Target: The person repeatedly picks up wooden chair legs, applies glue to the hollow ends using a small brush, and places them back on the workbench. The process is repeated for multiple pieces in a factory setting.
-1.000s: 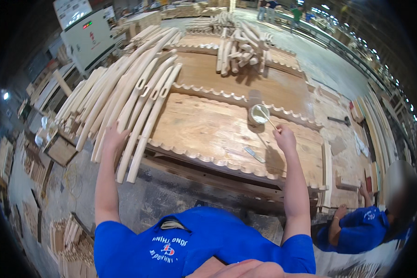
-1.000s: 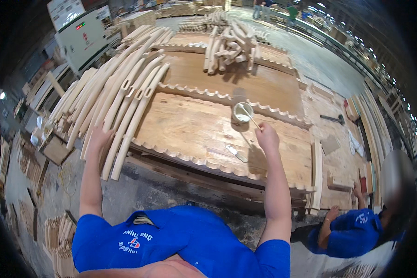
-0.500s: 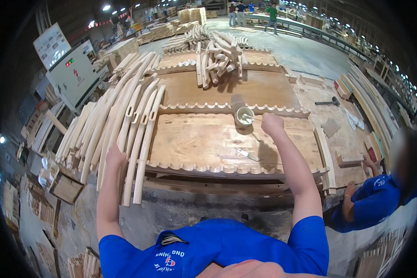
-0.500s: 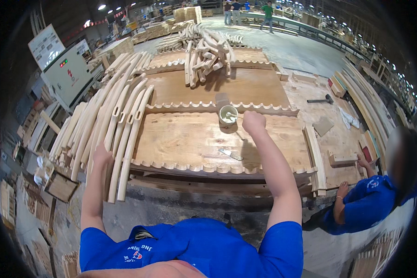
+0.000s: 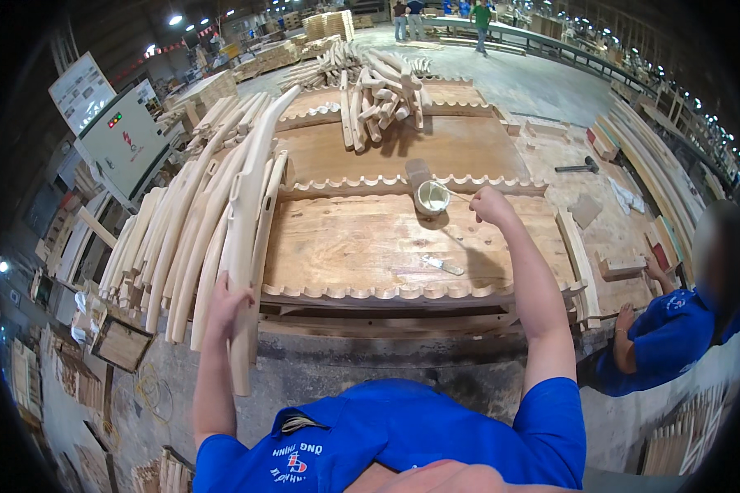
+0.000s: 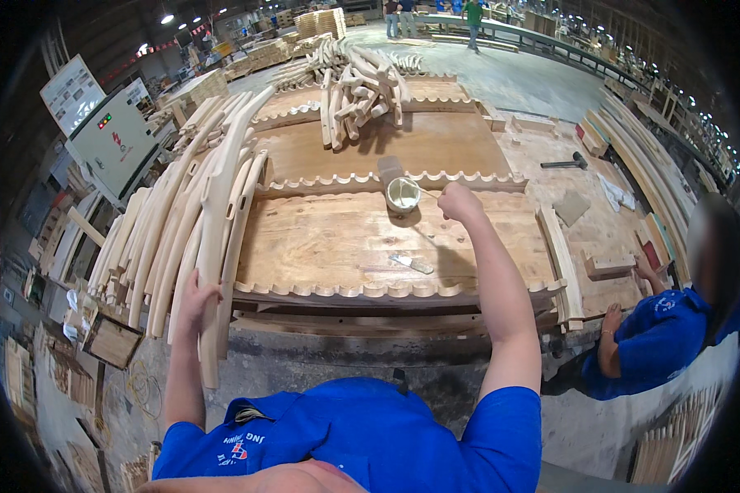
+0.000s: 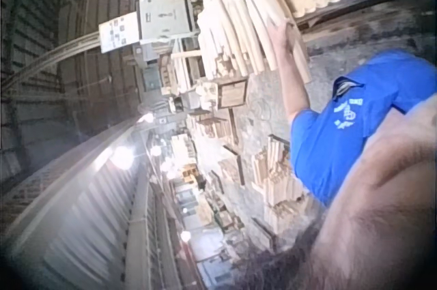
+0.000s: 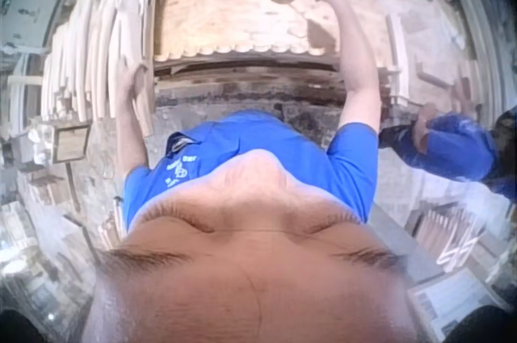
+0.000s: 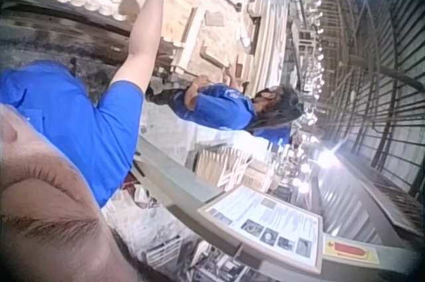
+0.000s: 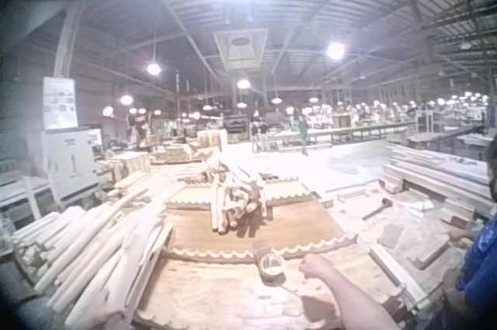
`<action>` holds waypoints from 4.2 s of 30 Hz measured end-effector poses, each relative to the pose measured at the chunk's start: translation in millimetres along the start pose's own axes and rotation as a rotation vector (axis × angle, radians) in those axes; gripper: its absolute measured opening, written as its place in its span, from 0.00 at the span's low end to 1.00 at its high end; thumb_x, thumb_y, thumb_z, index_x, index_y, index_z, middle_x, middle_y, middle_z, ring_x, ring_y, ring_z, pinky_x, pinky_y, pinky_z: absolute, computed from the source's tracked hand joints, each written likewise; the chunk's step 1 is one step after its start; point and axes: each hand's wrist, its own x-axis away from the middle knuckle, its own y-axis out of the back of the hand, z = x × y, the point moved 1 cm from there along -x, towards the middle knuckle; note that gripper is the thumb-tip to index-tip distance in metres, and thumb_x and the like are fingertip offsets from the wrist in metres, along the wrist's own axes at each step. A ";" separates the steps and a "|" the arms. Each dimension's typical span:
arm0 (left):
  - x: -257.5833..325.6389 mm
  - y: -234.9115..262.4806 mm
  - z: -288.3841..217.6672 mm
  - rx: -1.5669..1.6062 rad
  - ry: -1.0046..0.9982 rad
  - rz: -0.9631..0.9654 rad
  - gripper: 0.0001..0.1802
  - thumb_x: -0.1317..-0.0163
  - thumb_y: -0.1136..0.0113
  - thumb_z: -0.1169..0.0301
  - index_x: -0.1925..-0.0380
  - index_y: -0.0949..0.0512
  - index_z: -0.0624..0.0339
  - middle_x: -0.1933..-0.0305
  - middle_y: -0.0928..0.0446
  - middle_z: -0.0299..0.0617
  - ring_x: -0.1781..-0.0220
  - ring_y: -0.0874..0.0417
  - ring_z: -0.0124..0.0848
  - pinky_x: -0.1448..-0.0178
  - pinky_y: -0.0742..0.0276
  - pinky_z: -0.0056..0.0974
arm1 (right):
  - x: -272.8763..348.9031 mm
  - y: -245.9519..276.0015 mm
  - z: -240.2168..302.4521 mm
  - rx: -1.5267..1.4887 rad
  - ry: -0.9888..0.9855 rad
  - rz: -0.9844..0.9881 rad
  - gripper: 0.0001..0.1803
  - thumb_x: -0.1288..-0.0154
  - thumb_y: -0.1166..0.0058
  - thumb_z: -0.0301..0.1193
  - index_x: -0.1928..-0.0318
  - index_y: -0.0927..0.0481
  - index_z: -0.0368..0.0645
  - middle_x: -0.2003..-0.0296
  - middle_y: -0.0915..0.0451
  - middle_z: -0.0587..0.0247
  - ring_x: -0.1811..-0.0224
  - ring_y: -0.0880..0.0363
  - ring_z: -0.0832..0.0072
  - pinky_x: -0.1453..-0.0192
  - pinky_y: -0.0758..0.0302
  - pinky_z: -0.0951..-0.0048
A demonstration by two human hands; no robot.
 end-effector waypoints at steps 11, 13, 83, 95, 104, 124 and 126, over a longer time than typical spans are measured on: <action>80.1 -110.0 32.5 0.277 0.119 0.171 0.18 0.55 0.43 0.77 0.61 0.31 0.65 0.69 0.26 0.42 0.74 0.23 0.28 0.70 0.25 0.33 | 8.1 14.1 -4.6 -0.123 0.158 -0.073 0.15 0.44 0.55 0.32 0.68 0.18 0.34 0.83 0.21 0.58 0.80 0.23 0.74 0.76 0.29 0.70; 89.6 -122.3 39.9 0.289 0.177 0.186 0.18 0.54 0.42 0.77 0.60 0.31 0.65 0.70 0.26 0.42 0.74 0.24 0.28 0.70 0.25 0.33 | 8.9 15.8 -1.6 -0.100 0.118 -0.046 0.15 0.43 0.55 0.34 0.67 0.18 0.38 0.81 0.20 0.58 0.77 0.20 0.70 0.66 0.25 0.67; 150.8 -176.3 41.0 -0.161 0.161 0.128 0.32 0.54 0.46 0.68 0.45 0.38 0.61 0.67 0.23 0.57 0.68 0.19 0.46 0.62 0.24 0.45 | 11.2 -21.3 -10.8 0.037 0.412 -0.443 0.07 0.42 0.49 0.28 0.65 0.21 0.38 0.70 0.20 0.51 0.66 0.21 0.58 0.61 0.27 0.61; 150.3 -191.2 55.5 -0.058 0.226 0.249 0.44 0.55 0.46 0.70 0.34 0.50 0.46 0.71 0.24 0.51 0.78 0.21 0.38 0.70 0.24 0.40 | 14.0 -38.5 -32.0 0.027 0.287 -0.410 0.09 0.42 0.49 0.33 0.63 0.22 0.45 0.67 0.20 0.57 0.63 0.22 0.60 0.59 0.27 0.60; 147.3 -191.0 68.7 0.036 0.235 0.256 0.40 0.56 0.44 0.72 0.38 0.43 0.50 0.75 0.27 0.43 0.83 0.26 0.30 0.77 0.28 0.35 | 42.3 -40.7 -4.6 -0.352 0.489 -0.206 0.12 0.37 0.52 0.33 0.63 0.22 0.36 0.76 0.22 0.59 0.75 0.26 0.73 0.69 0.30 0.73; 145.1 -190.4 67.7 0.063 0.238 0.294 0.36 0.54 0.44 0.73 0.40 0.42 0.53 0.76 0.28 0.41 0.84 0.25 0.30 0.78 0.29 0.35 | 121.6 -72.0 53.7 -0.176 0.658 -0.379 0.06 0.41 0.45 0.33 0.68 0.21 0.45 0.75 0.21 0.61 0.74 0.21 0.66 0.71 0.27 0.68; 144.6 -191.0 66.6 0.091 0.253 0.299 0.36 0.53 0.44 0.73 0.40 0.41 0.53 0.76 0.28 0.42 0.84 0.26 0.30 0.79 0.29 0.35 | 123.0 -74.8 53.7 -0.114 0.731 -0.438 0.04 0.42 0.44 0.32 0.69 0.21 0.45 0.76 0.21 0.62 0.75 0.22 0.67 0.72 0.28 0.69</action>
